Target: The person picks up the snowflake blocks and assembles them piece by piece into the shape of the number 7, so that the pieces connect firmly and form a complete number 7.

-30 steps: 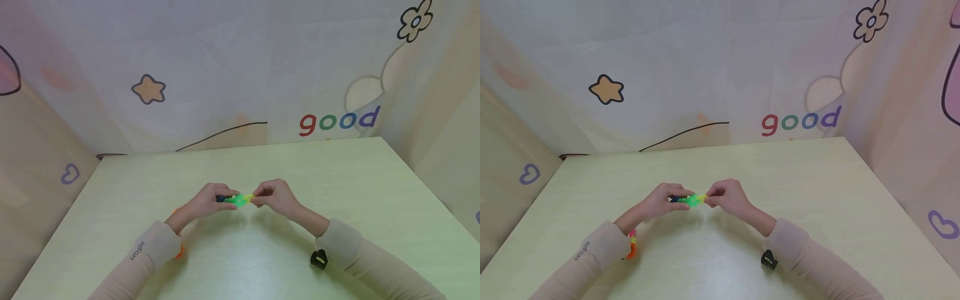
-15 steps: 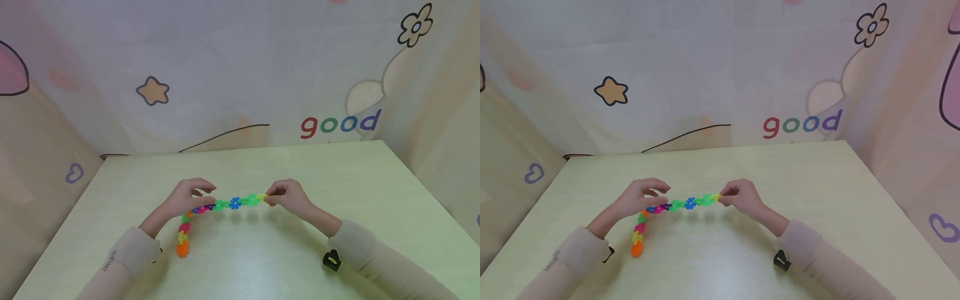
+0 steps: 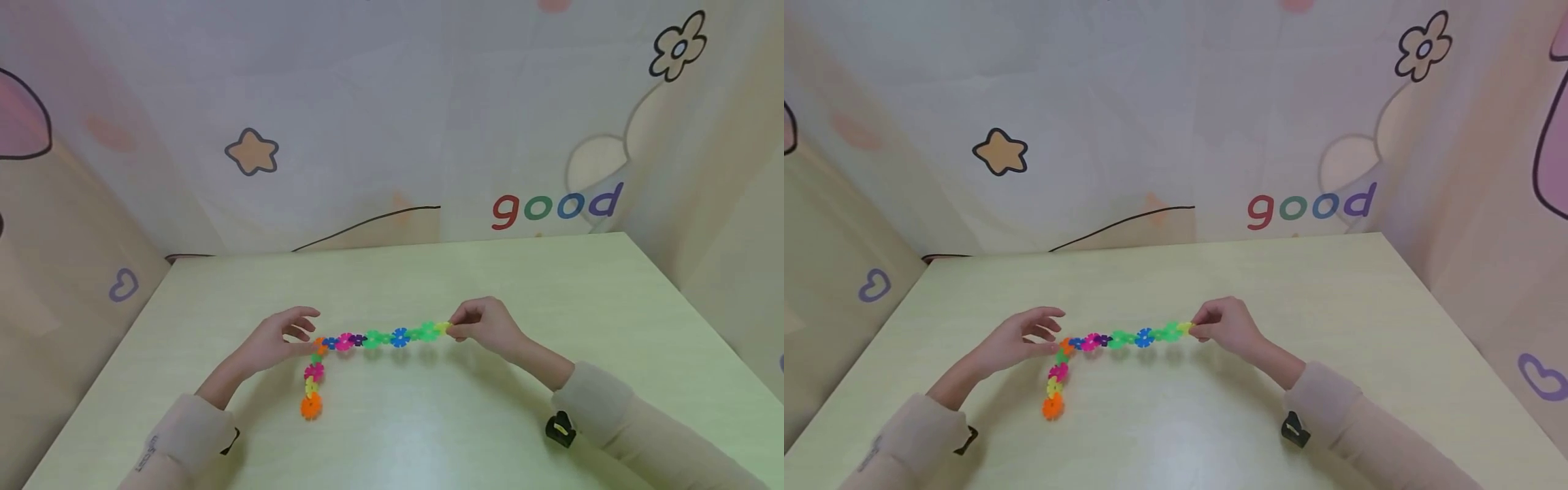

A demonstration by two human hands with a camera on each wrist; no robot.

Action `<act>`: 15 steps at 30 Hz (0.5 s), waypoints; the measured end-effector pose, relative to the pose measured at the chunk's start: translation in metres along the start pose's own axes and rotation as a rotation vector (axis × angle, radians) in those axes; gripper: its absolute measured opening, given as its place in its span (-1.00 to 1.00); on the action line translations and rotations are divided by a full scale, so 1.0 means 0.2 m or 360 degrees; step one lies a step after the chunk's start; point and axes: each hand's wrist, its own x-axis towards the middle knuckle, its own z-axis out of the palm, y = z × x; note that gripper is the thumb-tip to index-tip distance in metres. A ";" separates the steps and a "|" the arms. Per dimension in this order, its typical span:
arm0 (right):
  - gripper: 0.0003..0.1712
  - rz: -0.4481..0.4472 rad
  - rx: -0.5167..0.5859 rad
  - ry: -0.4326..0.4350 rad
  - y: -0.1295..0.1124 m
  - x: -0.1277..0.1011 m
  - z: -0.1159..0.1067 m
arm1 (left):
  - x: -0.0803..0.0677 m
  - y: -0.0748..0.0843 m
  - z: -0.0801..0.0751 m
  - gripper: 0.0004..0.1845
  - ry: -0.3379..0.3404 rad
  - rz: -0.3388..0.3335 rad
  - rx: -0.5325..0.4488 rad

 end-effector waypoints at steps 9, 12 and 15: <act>-0.93 0.0036 -0.0041 -0.0075 0.04 -0.02 -0.02 | -0.02 -0.05 0.01 -0.11 -0.0289 -0.0295 -0.0140; -0.95 0.0060 -0.0085 -0.0114 0.06 -0.02 -0.03 | -0.02 -0.04 0.02 -0.05 -0.0350 -0.0322 -0.0117; -0.95 0.0050 -0.0141 -0.0165 0.08 -0.03 -0.03 | -0.02 -0.04 0.03 -0.04 -0.0390 -0.0302 -0.0081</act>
